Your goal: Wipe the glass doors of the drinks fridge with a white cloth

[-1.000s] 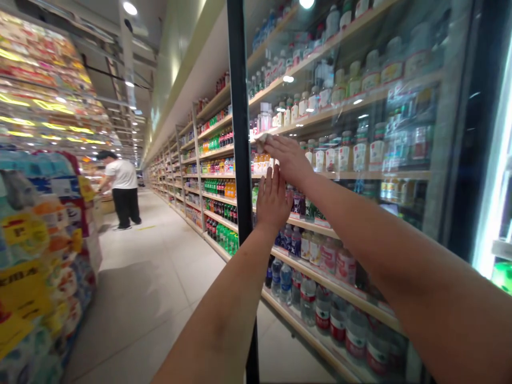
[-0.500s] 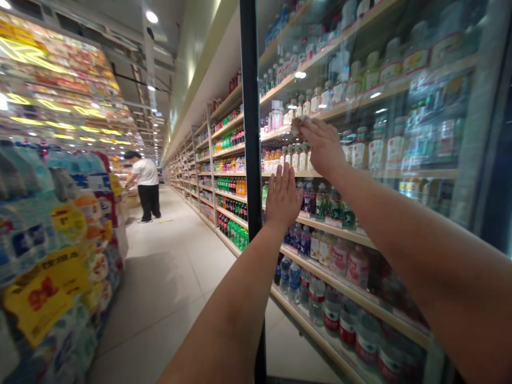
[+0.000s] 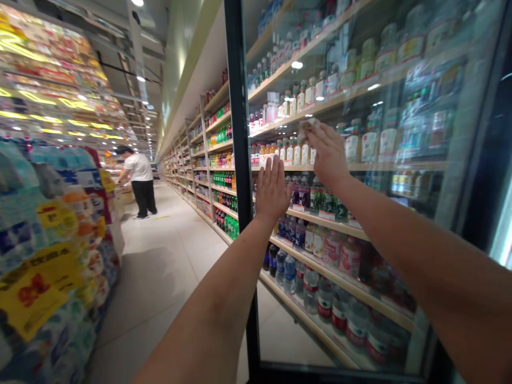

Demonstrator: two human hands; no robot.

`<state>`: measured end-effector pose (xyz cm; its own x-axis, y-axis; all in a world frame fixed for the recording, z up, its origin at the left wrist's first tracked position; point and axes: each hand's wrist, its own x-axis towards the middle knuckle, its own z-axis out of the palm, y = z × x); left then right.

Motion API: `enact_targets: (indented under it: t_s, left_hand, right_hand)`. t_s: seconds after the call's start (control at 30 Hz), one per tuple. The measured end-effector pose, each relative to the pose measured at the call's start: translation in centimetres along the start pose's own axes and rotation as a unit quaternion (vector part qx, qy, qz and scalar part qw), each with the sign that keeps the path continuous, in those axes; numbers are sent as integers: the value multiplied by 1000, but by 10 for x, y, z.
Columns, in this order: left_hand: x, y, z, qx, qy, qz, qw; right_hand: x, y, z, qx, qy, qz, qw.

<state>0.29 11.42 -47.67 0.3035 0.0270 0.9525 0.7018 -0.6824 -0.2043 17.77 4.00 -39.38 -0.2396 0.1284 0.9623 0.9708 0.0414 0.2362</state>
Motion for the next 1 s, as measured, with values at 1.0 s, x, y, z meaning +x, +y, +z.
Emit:
enact_targets:
  t_s: [1.0]
  left_hand:
    - [0, -8, 5, -1, 23, 4, 1000]
  right_hand:
    - [-41, 49, -30, 59, -76, -112, 989]
